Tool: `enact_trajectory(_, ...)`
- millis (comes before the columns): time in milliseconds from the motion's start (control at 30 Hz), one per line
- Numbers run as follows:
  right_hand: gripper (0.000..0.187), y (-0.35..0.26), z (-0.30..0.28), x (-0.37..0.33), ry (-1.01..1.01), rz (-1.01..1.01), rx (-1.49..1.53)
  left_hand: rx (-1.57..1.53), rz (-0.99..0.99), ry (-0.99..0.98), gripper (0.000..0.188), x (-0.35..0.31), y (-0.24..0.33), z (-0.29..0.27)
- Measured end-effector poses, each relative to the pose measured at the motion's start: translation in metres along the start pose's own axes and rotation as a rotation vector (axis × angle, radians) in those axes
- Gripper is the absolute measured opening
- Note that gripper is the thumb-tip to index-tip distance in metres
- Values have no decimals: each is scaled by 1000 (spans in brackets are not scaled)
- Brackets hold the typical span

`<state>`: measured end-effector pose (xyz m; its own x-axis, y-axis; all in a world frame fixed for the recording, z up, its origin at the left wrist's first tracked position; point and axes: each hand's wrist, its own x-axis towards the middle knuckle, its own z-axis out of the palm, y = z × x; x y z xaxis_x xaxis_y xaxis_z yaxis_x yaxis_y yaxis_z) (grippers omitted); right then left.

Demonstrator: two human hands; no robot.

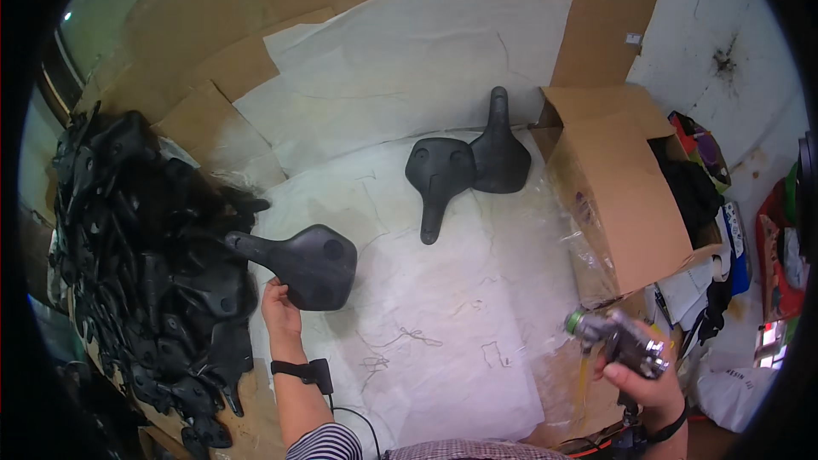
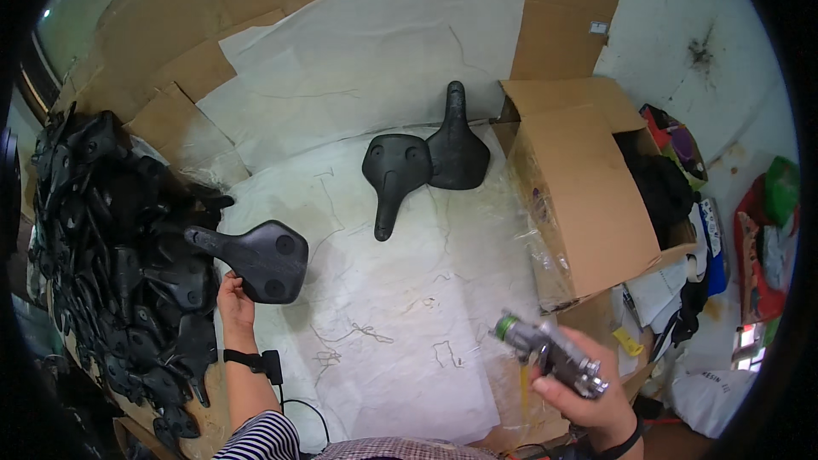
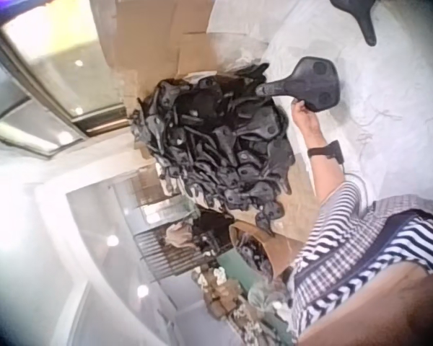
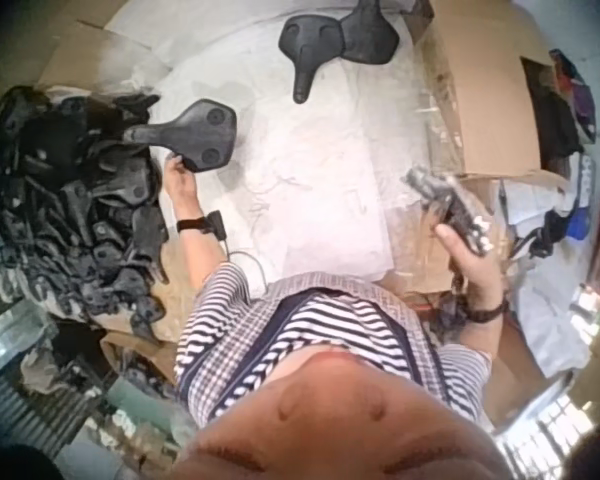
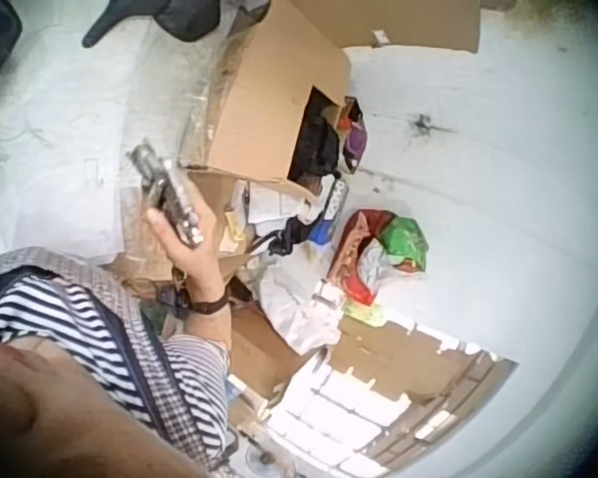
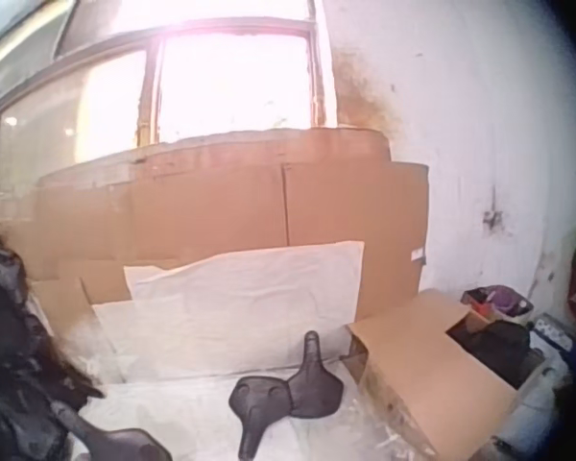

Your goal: The person picks up and places down multiple black cast iron parts on a workbench covered with white paper. They handle the parts one at a time, turning them over and moving them between piles. A spray gun is held in the right hand but is not used during the clip.

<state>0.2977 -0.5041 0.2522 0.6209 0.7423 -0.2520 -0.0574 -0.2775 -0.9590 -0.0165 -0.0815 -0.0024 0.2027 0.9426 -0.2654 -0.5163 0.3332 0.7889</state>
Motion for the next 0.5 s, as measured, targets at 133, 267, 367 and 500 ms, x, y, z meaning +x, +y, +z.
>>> enact_trajectory(133,65,-11,13,16,241,-155,70,-16,24,-80,29,16,4,6)
enact_trajectory(267,66,-9,10,14,326,-155,137,13,4,-158,33,43,-8,38)
enact_trajectory(367,63,1,-1,7,101,-19,48,22,-70,-221,33,75,-27,75)
enact_trajectory(500,61,15,-8,19,95,-33,79,91,-181,-320,36,120,-56,127)
